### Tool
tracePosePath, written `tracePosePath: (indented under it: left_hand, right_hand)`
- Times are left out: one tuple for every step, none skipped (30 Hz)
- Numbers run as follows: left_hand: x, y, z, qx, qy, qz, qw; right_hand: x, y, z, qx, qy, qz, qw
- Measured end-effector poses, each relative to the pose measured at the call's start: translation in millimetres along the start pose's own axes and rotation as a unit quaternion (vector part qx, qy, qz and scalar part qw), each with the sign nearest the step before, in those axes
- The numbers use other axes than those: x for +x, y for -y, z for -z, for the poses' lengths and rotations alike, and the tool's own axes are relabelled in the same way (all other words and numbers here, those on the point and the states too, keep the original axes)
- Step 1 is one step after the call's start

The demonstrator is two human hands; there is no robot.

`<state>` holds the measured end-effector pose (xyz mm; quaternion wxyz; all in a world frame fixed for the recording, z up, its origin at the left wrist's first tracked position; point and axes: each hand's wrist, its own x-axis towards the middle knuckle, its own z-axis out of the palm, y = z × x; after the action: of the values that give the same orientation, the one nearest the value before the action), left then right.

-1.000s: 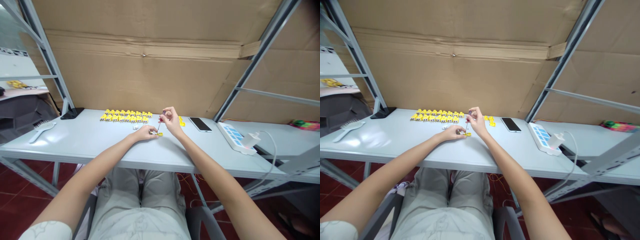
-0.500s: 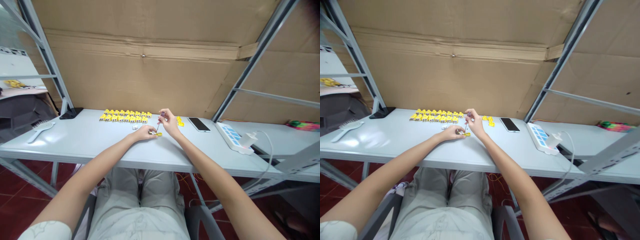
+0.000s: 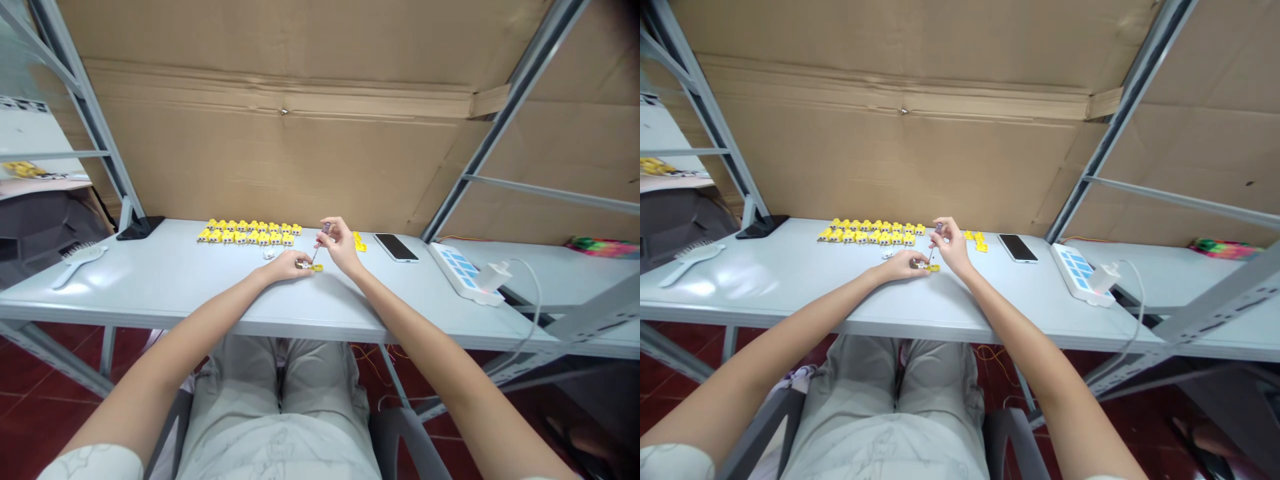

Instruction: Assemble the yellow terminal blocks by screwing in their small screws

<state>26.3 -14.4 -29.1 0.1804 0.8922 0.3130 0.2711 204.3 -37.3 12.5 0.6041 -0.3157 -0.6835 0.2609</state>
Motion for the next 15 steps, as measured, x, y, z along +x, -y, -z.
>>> tracePosePath:
  left_hand:
    - [0,0,0.0,-0.001,0.0,0.0,1.0]
    - [0,0,0.1,-0.003,0.0,0.0,1.0]
    - [-1,-1,0.3,-0.006,0.0,0.002,1.0]
    - [-1,-2,0.6,-0.008,0.001,0.004,1.0]
    - [-1,-2,1.0,-0.009,0.001,0.006,1.0]
    - [-2,-3,1.4,-0.01,0.002,0.008,1.0]
    - [-2,-4,1.8,-0.01,0.003,0.008,1.0]
    - [-2,-4,2.2,-0.009,0.004,0.007,1.0]
    - [-2,-5,2.5,-0.008,0.006,0.005,1.0]
    - [-2,-5,2.6,-0.004,0.006,0.003,1.0]
    - [-2,-5,2.7,0.001,0.006,0.0,1.0]
    - [-2,-5,2.6,0.008,0.005,-0.003,1.0]
    - [-2,-5,2.5,0.015,0.005,-0.007,1.0]
    - [-1,-4,2.3,0.023,0.005,-0.011,1.0]
    - [-1,-4,2.1,0.028,0.005,-0.014,0.999]
  right_hand:
    - [0,1,-1,-0.007,-0.002,0.005,1.0]
    - [-1,2,-1,-0.01,-0.004,0.007,1.0]
    - [-1,2,-1,-0.01,-0.006,0.006,1.0]
    - [-1,2,-1,-0.007,-0.009,0.001,1.0]
    - [-1,2,0,0.0,-0.014,-0.007,1.0]
    - [0,1,0,0.008,-0.022,-0.017,1.0]
    - [0,-1,2,0.015,-0.031,-0.029,0.999]
    - [1,-4,3,0.021,-0.042,-0.041,0.998]
    - [2,-7,4,0.027,-0.053,-0.053,0.997]
    - [3,-11,6,0.031,-0.064,-0.064,0.995]
    - [4,-14,7,0.034,-0.076,-0.074,0.994]
    - [6,-18,10,0.035,-0.088,-0.084,0.992]
    - [8,-22,13,0.034,-0.102,-0.092,0.99]
    - [10,-25,17,0.029,-0.119,-0.101,0.987]
    - [12,-28,22,0.019,-0.141,-0.108,0.984]
